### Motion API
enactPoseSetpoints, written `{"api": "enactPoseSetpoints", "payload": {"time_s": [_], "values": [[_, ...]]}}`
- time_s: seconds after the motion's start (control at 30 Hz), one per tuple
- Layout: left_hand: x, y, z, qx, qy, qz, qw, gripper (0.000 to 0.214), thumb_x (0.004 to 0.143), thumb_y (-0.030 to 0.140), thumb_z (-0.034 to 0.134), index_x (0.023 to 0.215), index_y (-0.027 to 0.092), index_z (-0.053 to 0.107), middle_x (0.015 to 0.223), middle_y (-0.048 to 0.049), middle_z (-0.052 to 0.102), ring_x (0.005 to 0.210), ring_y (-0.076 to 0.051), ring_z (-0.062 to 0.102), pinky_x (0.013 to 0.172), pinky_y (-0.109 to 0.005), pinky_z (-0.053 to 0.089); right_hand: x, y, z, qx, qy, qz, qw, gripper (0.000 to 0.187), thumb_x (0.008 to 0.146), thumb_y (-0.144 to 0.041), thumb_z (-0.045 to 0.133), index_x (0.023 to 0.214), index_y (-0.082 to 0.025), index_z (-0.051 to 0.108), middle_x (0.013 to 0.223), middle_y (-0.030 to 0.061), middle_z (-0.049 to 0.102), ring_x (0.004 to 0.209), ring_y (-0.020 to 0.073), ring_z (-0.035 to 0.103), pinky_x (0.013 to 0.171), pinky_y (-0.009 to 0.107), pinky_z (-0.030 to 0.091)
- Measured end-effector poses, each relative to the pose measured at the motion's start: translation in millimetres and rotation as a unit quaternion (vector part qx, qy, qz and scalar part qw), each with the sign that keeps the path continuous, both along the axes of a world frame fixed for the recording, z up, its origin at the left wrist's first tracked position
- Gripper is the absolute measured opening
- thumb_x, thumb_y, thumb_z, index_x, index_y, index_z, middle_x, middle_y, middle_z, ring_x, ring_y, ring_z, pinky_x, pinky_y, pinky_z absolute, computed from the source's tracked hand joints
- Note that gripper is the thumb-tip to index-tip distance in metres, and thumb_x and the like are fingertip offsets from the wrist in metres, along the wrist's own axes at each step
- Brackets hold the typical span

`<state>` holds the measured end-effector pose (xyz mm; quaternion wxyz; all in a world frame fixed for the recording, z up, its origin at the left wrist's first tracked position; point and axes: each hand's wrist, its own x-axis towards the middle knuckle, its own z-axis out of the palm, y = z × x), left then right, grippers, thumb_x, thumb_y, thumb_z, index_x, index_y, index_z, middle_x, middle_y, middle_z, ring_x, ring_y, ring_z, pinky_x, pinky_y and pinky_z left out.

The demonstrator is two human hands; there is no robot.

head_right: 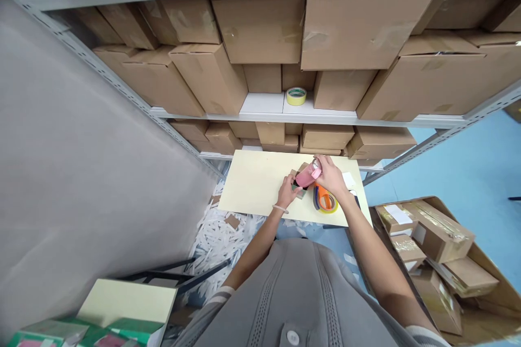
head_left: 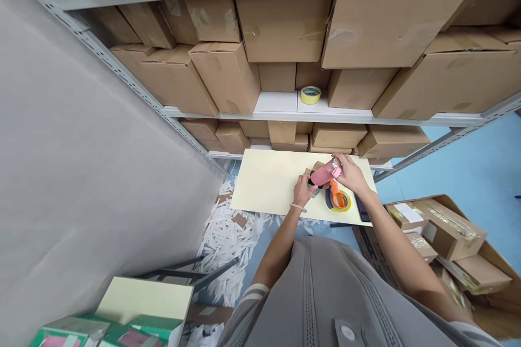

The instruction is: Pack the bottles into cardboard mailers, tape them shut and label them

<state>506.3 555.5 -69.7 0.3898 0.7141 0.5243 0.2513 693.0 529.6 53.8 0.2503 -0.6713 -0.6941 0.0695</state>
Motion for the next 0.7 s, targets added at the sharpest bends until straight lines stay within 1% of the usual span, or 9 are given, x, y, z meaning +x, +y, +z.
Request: {"api": "enactPoseSetpoints", "payload": {"time_s": [0.07,0.13,0.2,0.3,0.37,0.43,0.53,0.63,0.7], "values": [[1,1,2.4,-0.013,0.018,0.014,1.000,0.055,0.078,0.027,0.078,0.125,0.023,0.050,0.118,-0.0062,0.062,0.098,-0.022,0.065,0.082,-0.030,0.049,-2,3,-5.6,-0.009,-0.013,-0.001,1.000,0.050,0.085,-0.038,0.058,0.131,-0.020,0.051,0.121,0.0138,0.061,0.093,0.0288,0.065,0.072,0.035,0.051],[2,2,3.9,-0.025,0.033,0.019,0.999,0.063,0.077,0.030,0.080,0.130,0.026,0.046,0.122,-0.0055,0.062,0.098,-0.022,0.066,0.083,-0.030,0.048,-8,4,-16.6,-0.032,-0.029,-0.005,0.999,0.049,0.085,-0.035,0.058,0.131,-0.019,0.052,0.122,0.0134,0.061,0.090,0.0271,0.065,0.072,0.033,0.050],[4,3,4.1,-0.031,0.034,0.014,0.999,0.073,0.077,0.027,0.079,0.138,0.029,0.040,0.127,-0.0050,0.061,0.099,-0.021,0.067,0.085,-0.030,0.047,-18,5,-33.2,-0.064,-0.042,-0.004,0.997,0.048,0.084,-0.030,0.058,0.131,-0.019,0.052,0.124,0.0134,0.061,0.092,0.0262,0.065,0.073,0.032,0.049],[3,5,2.7,-0.038,0.030,0.010,0.999,0.084,0.079,0.016,0.073,0.149,0.033,0.029,0.132,-0.0040,0.060,0.097,-0.018,0.068,0.086,-0.029,0.047,-33,3,-62.7,-0.114,-0.056,0.004,0.992,0.049,0.083,-0.025,0.058,0.132,-0.020,0.052,0.127,0.0132,0.061,0.103,0.0270,0.064,0.077,0.030,0.048],[1,7,1.5,-0.044,0.032,0.003,0.999,0.085,0.079,0.013,0.068,0.151,0.033,0.027,0.130,-0.0032,0.062,0.096,-0.018,0.068,0.086,-0.029,0.047,-40,1,-79.5,-0.144,-0.062,-0.007,0.988,0.052,0.085,-0.023,0.057,0.135,-0.020,0.049,0.126,0.0131,0.062,0.104,0.0273,0.064,0.077,0.031,0.047],[-1,7,0.5,-0.053,0.030,-0.005,0.998,0.083,0.080,0.013,0.066,0.152,0.032,0.030,0.126,-0.0025,0.065,0.095,-0.019,0.068,0.086,-0.029,0.048,-41,1,-90.5,-0.162,-0.064,-0.020,0.985,0.052,0.087,-0.025,0.055,0.139,-0.020,0.046,0.124,0.0138,0.063,0.101,0.0275,0.065,0.077,0.032,0.047],[-2,8,-1.4,-0.065,0.017,-0.003,0.998,0.077,0.080,0.012,0.064,0.149,0.032,0.037,0.124,-0.0028,0.067,0.096,-0.019,0.067,0.089,-0.031,0.048,-36,2,-96.7,-0.169,-0.073,-0.026,0.983,0.052,0.089,-0.029,0.056,0.140,-0.019,0.049,0.127,0.0163,0.059,0.096,0.0276,0.066,0.079,0.034,0.047],[3,10,-5.1,-0.081,-0.008,0.012,0.997,0.074,0.077,0.012,0.066,0.146,0.029,0.043,0.124,-0.0049,0.066,0.099,-0.020,0.066,0.090,-0.033,0.049,-31,3,-96.5,-0.172,-0.085,-0.049,0.980,0.052,0.089,-0.033,0.059,0.139,-0.019,0.053,0.129,0.0179,0.053,0.092,0.0271,0.066,0.080,0.035,0.047],[6,13,-8.4,-0.096,-0.023,0.020,0.995,0.076,0.074,0.013,0.069,0.145,0.027,0.044,0.123,-0.0066,0.066,0.100,-0.021,0.065,0.090,-0.034,0.050,-29,3,-95.3,-0.163,-0.086,-0.054,0.981,0.050,0.089,-0.033,0.060,0.138,-0.021,0.056,0.127,0.0170,0.052,0.094,0.0270,0.064,0.082,0.036,0.047]]}}
